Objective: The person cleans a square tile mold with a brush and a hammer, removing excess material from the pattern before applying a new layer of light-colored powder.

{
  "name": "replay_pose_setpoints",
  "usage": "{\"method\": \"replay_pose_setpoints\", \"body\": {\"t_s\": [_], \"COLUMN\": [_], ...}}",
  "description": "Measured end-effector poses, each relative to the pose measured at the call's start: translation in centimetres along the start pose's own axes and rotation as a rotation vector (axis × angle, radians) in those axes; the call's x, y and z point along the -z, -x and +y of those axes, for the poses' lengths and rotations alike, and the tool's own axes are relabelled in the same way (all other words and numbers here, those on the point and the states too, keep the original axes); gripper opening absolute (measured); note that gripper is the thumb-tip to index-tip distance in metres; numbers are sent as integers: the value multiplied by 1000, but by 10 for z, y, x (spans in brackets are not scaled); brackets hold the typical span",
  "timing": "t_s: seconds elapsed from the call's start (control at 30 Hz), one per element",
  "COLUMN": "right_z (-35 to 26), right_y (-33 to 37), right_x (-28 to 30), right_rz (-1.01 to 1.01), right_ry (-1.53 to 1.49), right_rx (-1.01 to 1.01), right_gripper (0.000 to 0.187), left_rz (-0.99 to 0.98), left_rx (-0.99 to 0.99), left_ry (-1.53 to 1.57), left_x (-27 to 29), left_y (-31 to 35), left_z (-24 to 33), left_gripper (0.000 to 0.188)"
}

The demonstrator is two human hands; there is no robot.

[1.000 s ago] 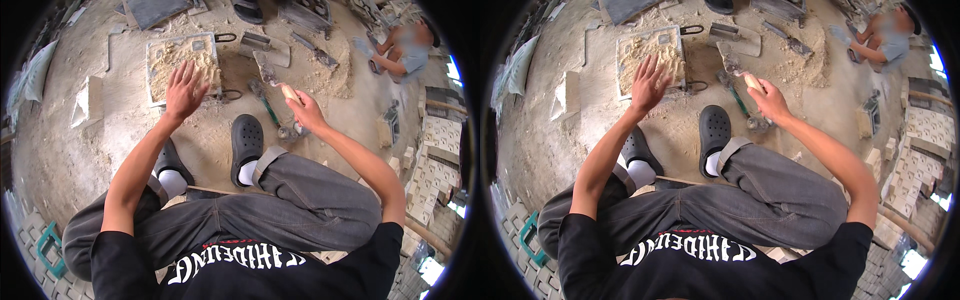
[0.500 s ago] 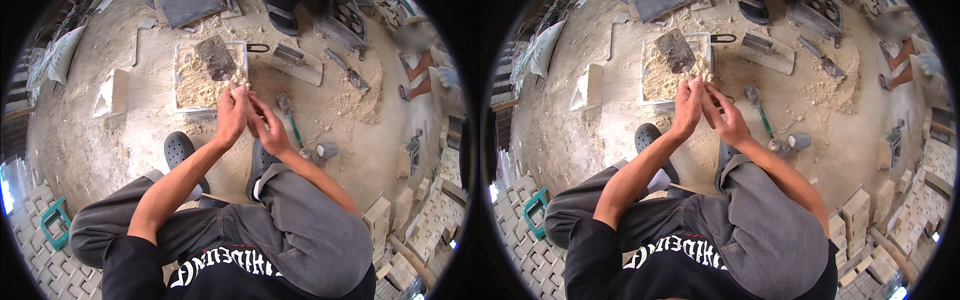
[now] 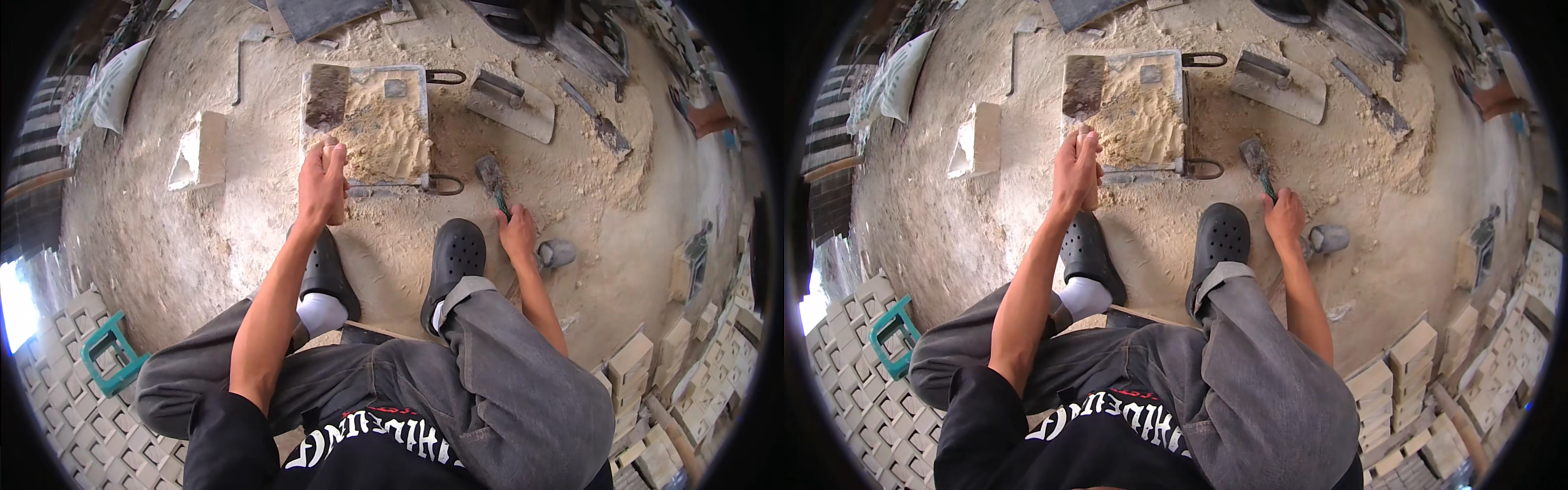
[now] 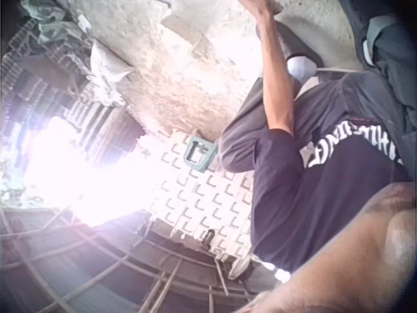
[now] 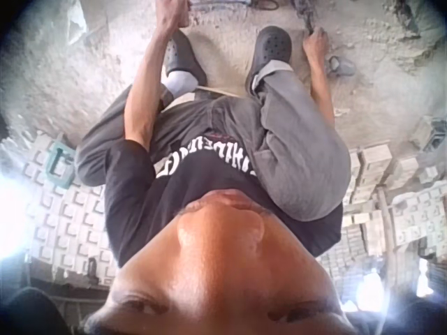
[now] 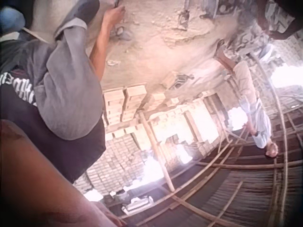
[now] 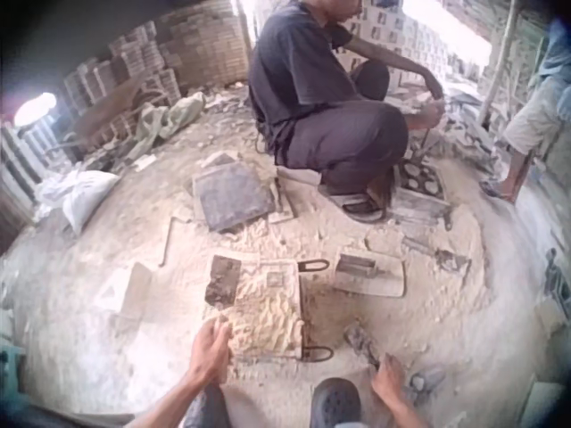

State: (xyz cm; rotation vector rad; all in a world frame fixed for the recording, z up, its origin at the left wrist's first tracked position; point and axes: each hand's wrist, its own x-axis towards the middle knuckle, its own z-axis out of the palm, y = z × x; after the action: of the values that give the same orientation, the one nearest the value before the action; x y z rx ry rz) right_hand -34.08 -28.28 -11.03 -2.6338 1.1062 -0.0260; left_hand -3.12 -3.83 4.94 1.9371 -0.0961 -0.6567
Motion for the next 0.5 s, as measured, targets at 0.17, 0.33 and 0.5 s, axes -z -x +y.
{"method": "replay_pose_setpoints", "body": {"t_s": [0.17,0.33,0.5], "right_z": [-2,-6,-3], "right_y": [-7,5,10], "right_x": [9,15,15], "right_rz": [-105,-213,-314], "right_ry": [-92,-65,-12], "right_rx": [-83,-6,6], "right_gripper": [38,40,38], "left_rz": [42,140,97], "left_rx": [-94,-252,-304], "left_ry": [-315,-433,-463], "left_x": [13,33,47], "left_y": [-17,-28,-36], "left_z": [4,-2,-3], "left_gripper": [46,49,53]}}
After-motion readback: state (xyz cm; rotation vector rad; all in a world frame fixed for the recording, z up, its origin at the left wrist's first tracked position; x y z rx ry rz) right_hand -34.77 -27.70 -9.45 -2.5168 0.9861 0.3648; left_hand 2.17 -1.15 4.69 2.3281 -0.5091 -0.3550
